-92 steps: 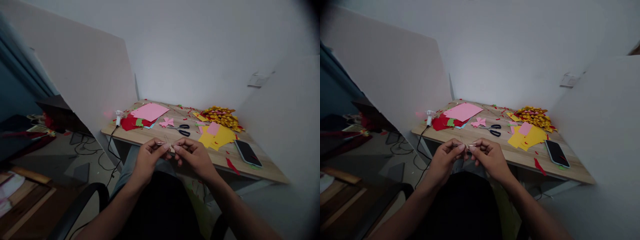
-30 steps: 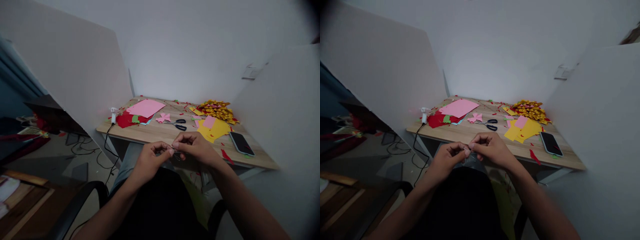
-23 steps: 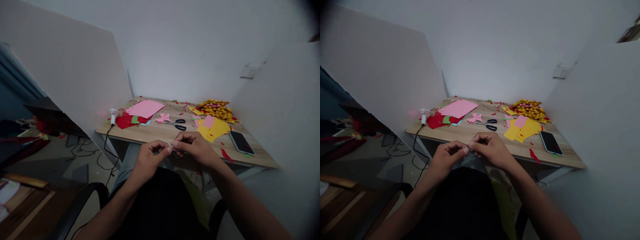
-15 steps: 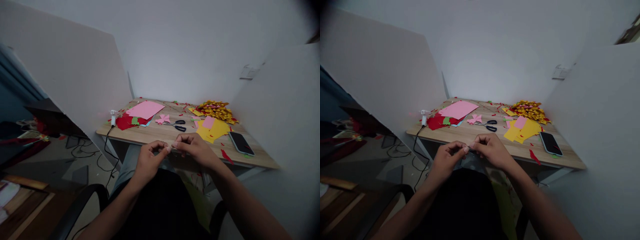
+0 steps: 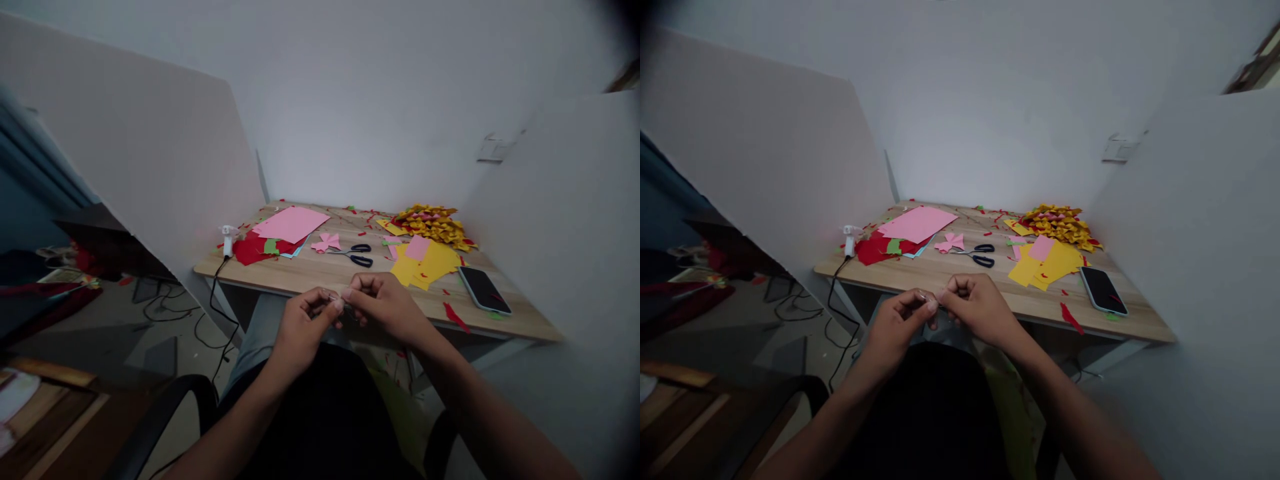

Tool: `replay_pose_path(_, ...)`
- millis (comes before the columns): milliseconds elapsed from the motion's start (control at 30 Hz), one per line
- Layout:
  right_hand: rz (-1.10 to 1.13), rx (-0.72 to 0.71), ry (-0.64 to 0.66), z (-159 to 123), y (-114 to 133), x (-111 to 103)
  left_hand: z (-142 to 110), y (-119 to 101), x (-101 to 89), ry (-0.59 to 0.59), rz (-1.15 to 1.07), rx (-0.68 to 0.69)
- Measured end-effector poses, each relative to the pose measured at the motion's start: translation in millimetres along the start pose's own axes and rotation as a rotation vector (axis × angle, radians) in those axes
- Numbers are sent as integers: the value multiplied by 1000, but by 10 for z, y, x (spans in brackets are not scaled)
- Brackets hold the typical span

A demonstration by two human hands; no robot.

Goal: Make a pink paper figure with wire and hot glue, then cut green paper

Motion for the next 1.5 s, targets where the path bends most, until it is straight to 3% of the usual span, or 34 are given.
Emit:
replay_pose_path(133, 17, 8, -1, -1, -22, -16, 0, -12, 6, -16, -9, 3)
replay_pose_path(400, -36, -33, 48, -22, 50, -18, -8, -49, -105, -161, -27, 12)
replay_pose_path(833, 10, -48, 16, -44, -7, 45, -14, -22, -71, -102, -90, -41)
replay_pose_path(1067, -70, -183, -59, -65, 59, 41, -9, -55, -54, -92, -74, -25)
replay_pose_path(1367, 52, -124, -91, -38, 53, 30, -43, -62, -62, -118, 45, 33)
replay_pose_path(1500, 103, -109, -18, -35, 52, 91, -16, -57, -72, -102, -17, 5)
Point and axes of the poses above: each hand's wrist, its own z-axis towards the middle knuckle, its own x-axis out of the palm, y = z × x, the point moved 4 cm from there along z, towards the middle knuckle, and after that the axes turned 2 degrees about x, right-handed, at the moved point
